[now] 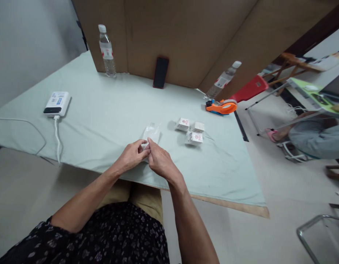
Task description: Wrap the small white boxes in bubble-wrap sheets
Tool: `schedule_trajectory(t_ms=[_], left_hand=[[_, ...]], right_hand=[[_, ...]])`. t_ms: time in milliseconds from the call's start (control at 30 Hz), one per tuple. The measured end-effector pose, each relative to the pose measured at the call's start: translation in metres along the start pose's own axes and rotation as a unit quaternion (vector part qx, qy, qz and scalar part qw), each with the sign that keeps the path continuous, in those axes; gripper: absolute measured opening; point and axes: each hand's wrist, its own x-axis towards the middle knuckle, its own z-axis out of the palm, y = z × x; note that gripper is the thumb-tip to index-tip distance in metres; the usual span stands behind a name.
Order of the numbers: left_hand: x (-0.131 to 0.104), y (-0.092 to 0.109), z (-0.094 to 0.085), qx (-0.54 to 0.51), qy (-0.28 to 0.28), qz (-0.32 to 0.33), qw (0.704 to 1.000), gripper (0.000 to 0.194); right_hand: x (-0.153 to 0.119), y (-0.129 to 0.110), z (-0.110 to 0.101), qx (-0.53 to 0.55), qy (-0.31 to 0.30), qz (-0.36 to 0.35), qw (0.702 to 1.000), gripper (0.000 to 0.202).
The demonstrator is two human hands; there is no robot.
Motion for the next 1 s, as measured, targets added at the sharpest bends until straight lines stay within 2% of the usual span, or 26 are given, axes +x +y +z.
schedule_trajectory(t_ms=[67,167,200,267,333,400,533,700,800,900,1000], left_hand=[[0.0,-0.001,0.002,0.009,0.0,0.015,1.0,0.048],[0.001,-0.004,0.003,0.004,0.0,0.019,1.0,0.053],[0.001,-0.004,0.004,0.006,0.001,0.017,1.0,0.053],[0.002,-0.004,0.003,0.022,0.002,0.011,1.0,0.054],[0.004,-0.002,0.002,0.045,-0.006,0.0,0.999,0.054],[0.006,0.001,0.0,0.068,-0.022,-0.013,0.997,0.051],[0.012,0.002,-0.004,0.102,-0.05,-0.014,0.993,0.05],[0.011,0.002,-0.01,0.106,-0.054,0.044,0.992,0.07],[0.007,0.006,-0.013,0.125,-0.067,0.073,0.987,0.06],[0.006,0.01,-0.014,0.138,-0.071,0.069,0.985,0.045],[0.007,0.009,-0.013,0.134,-0.06,0.047,0.988,0.046]], right_hand=[[0.005,0.004,-0.003,0.037,-0.016,-0.005,0.999,0.065],[0.008,0.008,-0.002,0.16,-0.02,0.021,0.987,0.063],[0.007,0.01,0.0,0.205,0.004,0.038,0.978,0.06],[0.004,0.014,0.004,0.269,0.101,0.077,0.955,0.051],[-0.001,0.019,0.008,0.275,0.209,0.106,0.933,0.044],[-0.002,0.025,0.012,0.239,0.263,0.113,0.928,0.04],[0.006,0.033,0.017,0.157,0.247,0.08,0.953,0.042],[0.023,0.037,0.023,0.081,0.187,0.085,0.975,0.041],[0.027,0.038,0.026,0.055,0.163,0.081,0.982,0.04],[0.028,0.042,0.026,0.071,0.188,0.081,0.976,0.041],[0.027,0.053,0.023,0.123,0.252,0.121,0.952,0.043]])
